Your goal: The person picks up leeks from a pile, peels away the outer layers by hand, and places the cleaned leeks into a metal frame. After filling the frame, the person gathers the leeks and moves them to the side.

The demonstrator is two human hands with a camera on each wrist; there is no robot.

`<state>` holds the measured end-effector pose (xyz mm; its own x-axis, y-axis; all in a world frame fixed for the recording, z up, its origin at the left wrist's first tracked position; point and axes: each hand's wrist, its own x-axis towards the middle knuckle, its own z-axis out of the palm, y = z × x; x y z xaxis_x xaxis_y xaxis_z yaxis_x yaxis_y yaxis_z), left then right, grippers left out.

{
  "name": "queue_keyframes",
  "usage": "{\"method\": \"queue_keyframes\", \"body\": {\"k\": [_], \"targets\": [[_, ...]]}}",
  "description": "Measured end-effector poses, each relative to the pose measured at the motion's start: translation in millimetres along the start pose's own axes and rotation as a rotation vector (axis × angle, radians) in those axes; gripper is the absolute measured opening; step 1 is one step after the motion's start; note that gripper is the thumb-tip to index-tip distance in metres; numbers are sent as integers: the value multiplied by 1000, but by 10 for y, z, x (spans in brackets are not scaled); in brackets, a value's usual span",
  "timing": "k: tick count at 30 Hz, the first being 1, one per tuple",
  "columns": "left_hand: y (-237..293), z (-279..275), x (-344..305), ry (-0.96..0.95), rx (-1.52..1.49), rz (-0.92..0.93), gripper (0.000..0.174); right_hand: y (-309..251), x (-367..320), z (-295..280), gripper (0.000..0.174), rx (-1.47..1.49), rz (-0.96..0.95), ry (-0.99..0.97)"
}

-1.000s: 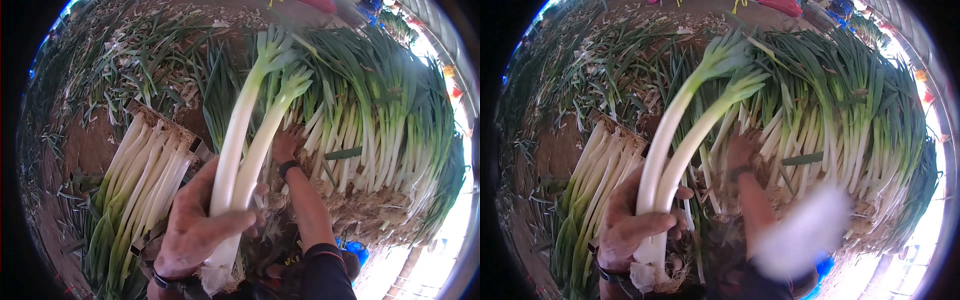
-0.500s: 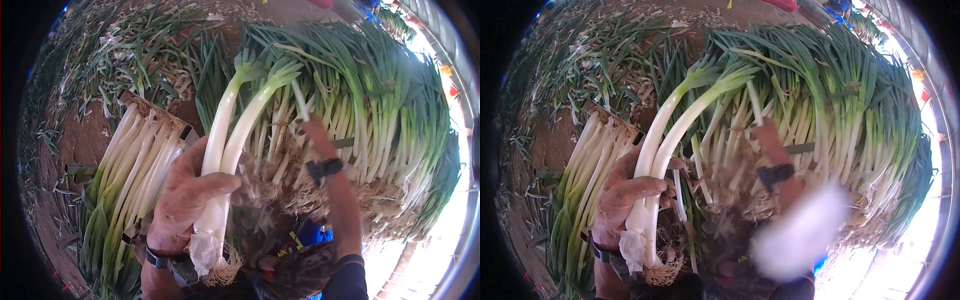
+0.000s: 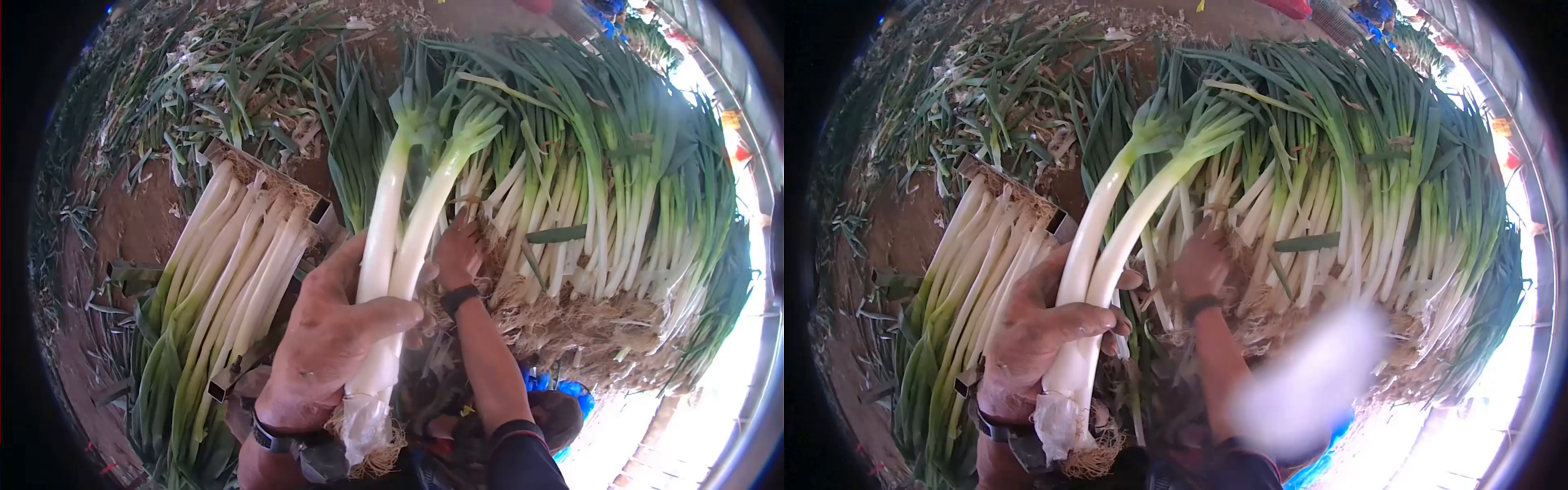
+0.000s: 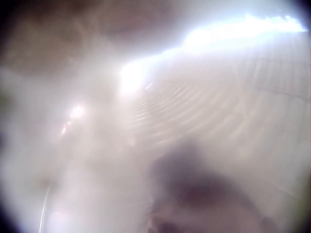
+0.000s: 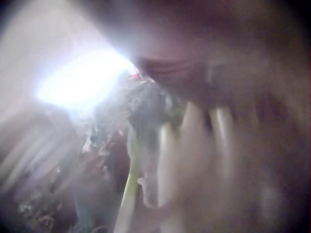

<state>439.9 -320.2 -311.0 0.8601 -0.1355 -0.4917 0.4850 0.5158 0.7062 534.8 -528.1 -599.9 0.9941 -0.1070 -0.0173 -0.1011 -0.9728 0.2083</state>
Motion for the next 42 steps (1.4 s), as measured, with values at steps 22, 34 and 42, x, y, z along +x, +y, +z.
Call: {"method": "queue_keyframes", "body": {"k": [22,34,42], "targets": [[-70,-167,-491,-175,19,91,68,1642,-90,-2057,48,1473,45,-568],[-1292,-444,-147,281,1474,731,71,1317,-2585,-1550,43,1444,108,-785],[-1864,55,-886,-414,339,-378,43,917,-3220,-1630,46,1498,72,-596]]}}
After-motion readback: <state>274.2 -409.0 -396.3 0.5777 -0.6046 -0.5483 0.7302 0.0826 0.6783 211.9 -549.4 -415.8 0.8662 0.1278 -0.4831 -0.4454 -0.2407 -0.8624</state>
